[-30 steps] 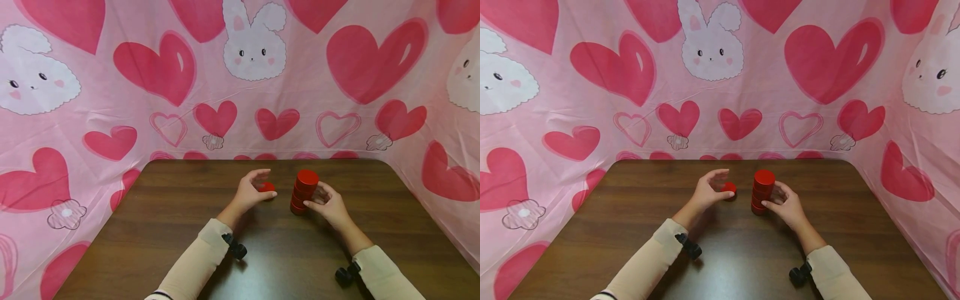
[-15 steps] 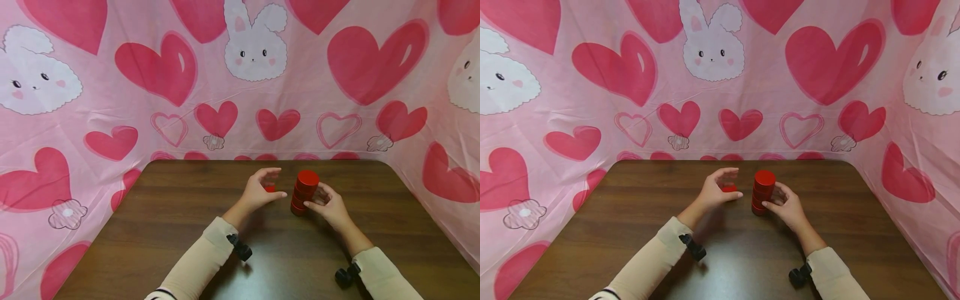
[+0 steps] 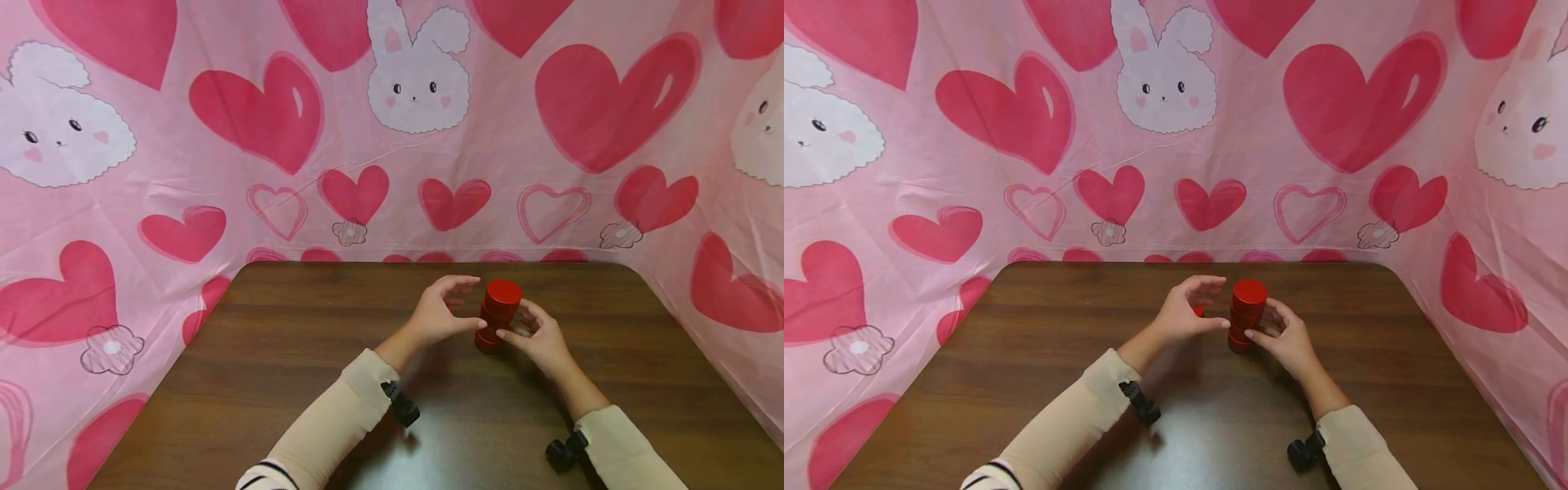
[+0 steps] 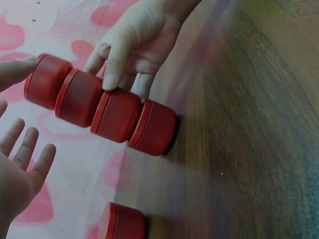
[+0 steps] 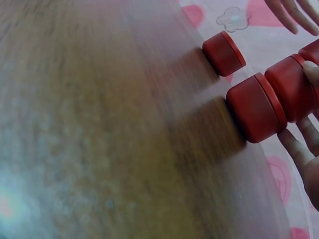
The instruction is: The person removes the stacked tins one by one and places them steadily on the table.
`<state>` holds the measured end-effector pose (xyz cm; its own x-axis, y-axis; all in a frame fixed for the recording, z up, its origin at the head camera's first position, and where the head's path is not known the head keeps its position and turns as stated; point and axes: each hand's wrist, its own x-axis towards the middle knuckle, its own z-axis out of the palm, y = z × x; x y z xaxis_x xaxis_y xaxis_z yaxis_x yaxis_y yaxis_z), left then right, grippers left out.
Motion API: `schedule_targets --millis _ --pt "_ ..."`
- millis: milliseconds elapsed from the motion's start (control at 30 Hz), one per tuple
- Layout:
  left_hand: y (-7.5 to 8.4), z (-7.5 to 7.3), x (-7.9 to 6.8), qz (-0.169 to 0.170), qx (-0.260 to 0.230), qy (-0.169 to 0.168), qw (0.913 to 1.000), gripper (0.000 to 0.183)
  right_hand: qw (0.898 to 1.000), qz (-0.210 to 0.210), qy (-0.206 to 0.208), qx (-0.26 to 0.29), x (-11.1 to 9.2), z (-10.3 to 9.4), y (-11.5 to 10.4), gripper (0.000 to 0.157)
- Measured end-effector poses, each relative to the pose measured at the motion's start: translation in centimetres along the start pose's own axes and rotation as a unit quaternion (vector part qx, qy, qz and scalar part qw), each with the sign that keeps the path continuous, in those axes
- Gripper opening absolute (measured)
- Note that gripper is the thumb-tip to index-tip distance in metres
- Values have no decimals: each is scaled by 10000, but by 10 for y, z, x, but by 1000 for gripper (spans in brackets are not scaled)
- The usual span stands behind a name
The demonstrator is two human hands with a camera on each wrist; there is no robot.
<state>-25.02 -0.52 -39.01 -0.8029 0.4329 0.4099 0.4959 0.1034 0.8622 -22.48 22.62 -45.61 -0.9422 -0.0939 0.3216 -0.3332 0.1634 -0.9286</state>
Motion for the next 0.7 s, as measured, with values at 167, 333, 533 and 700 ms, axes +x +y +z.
schedule_targets --millis 167,333,533,700 --pt "3 7 3 -18 218 -34 9998 61 10000 16 -4 39 0 0 0 62" --pt "5 14 8 173 296 -60 9994 64 9999 -61 -36 147 -1 0 0 61" --pt "29 18 7 166 243 -61 9995 60 9995 -166 -64 275 0 0 1 59" --pt "13 24 14 -42 372 5 9993 60 9995 -126 -75 289 0 0 1 59"
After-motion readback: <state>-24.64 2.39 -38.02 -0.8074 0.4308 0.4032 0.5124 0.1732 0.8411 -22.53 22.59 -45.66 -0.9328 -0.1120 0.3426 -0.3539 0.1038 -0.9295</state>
